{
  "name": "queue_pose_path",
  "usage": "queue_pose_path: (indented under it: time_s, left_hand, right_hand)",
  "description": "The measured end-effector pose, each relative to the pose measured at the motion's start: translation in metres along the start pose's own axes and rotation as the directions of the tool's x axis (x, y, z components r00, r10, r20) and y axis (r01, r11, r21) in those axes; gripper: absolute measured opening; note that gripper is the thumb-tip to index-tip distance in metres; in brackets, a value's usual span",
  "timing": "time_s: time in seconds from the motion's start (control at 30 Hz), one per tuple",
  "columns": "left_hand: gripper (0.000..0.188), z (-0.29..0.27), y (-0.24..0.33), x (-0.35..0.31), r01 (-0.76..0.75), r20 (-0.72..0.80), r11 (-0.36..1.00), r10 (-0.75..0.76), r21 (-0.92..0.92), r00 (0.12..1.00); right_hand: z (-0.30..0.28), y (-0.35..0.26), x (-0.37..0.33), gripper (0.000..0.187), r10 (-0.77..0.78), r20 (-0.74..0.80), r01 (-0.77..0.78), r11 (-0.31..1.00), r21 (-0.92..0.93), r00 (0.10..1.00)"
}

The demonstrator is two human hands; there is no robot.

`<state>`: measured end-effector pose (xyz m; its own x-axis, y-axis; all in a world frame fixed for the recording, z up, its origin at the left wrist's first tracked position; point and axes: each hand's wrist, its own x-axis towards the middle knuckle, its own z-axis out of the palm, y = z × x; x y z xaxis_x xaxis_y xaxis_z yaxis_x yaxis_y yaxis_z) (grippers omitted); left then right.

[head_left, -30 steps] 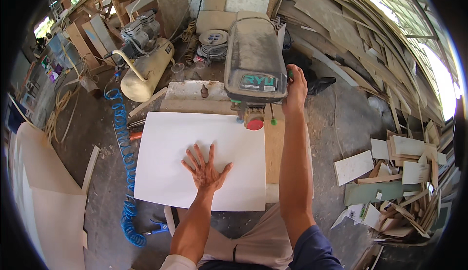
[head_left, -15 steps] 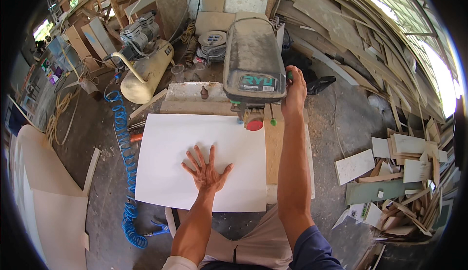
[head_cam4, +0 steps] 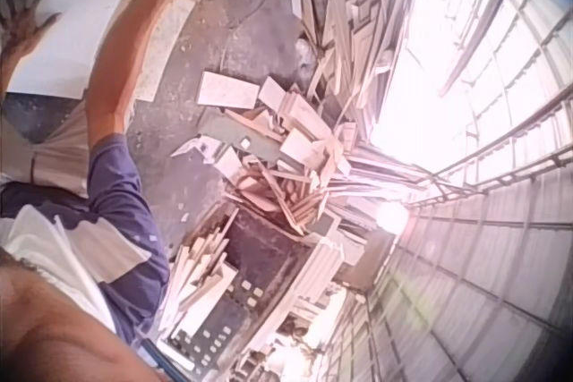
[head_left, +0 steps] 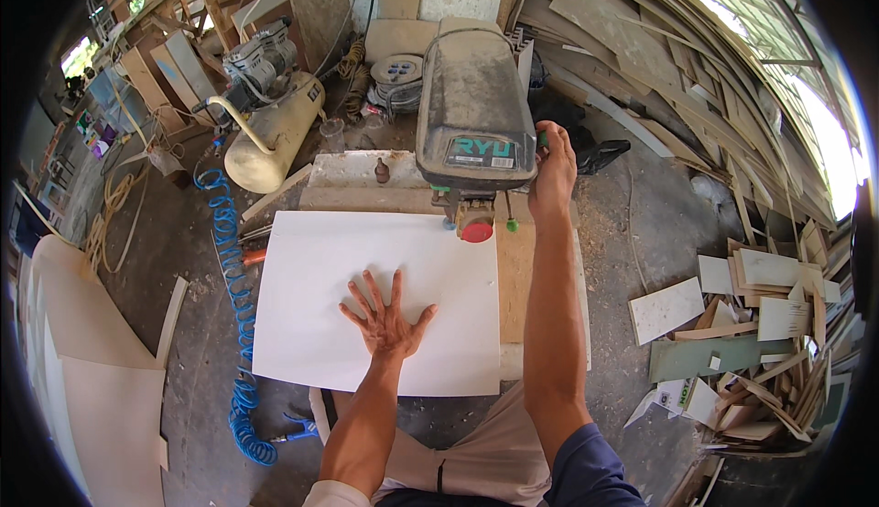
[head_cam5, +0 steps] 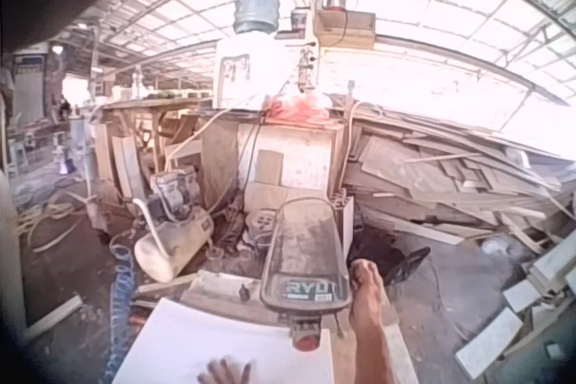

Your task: The person places a white board onto the workbench of a radial arm saw, operates the machine to drill a hole into the board, and then repeats the process on a second board using a hand-held drill for a separate operation.

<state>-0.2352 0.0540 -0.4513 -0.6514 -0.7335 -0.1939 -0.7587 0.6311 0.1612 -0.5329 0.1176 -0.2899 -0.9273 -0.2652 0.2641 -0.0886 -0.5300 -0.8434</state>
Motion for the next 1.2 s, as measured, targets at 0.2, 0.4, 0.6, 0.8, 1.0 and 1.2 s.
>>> queue_pose_path:
  time_s: [0.2, 0.4, 0.6, 0.8, 1.0, 1.2]
  left_hand:
    - [0.101, -0.0023, 0.0017, -0.0006, 0.004, 0.009, 1.0, -0.004, 0.01, 1.0]
    - [0.101, -0.0014, 0.0008, -0.0005, 0.006, 0.004, 1.0, -0.006, 0.014, 1.0]
    - [0.1, 0.0003, 0.0008, -0.0004, 0.005, 0.003, 1.0, -0.005, 0.018, 1.0]
    - [0.1, -0.0005, 0.0014, 0.0, 0.003, -0.003, 1.0, -0.003, 0.015, 1.0]
    - [0.1, -0.0011, 0.0015, 0.0005, 0.005, -0.006, 1.0, -0.005, 0.002, 1.0]
    - [0.1, -0.0008, 0.0004, -0.0002, 0.005, -0.002, 1.0, -0.005, -0.007, 1.0]
  right_hand:
    - [-0.003, 0.0031, 0.0, 0.02, -0.018, 0.008, 0.017, 1.0, 0.012, 1.0]
    - [-0.0015, 0.0, -0.0031, 0.021, -0.018, 0.018, 0.018, 1.0, 0.005, 1.0]
    - [-0.0035, 0.0009, -0.0032, 0.022, -0.039, 0.036, 0.039, 0.999, -0.001, 0.999]
    - [-0.0035, 0.0007, -0.0035, 0.023, -0.054, 0.034, 0.055, 0.998, -0.027, 0.998]
    - [-0.0034, -0.0001, -0.0045, 0.023, -0.063, 0.044, 0.064, 0.998, -0.024, 0.997]
    - [-0.0044, 0.002, -0.0053, 0.022, -0.06, 0.045, 0.061, 0.998, -0.009, 0.997]
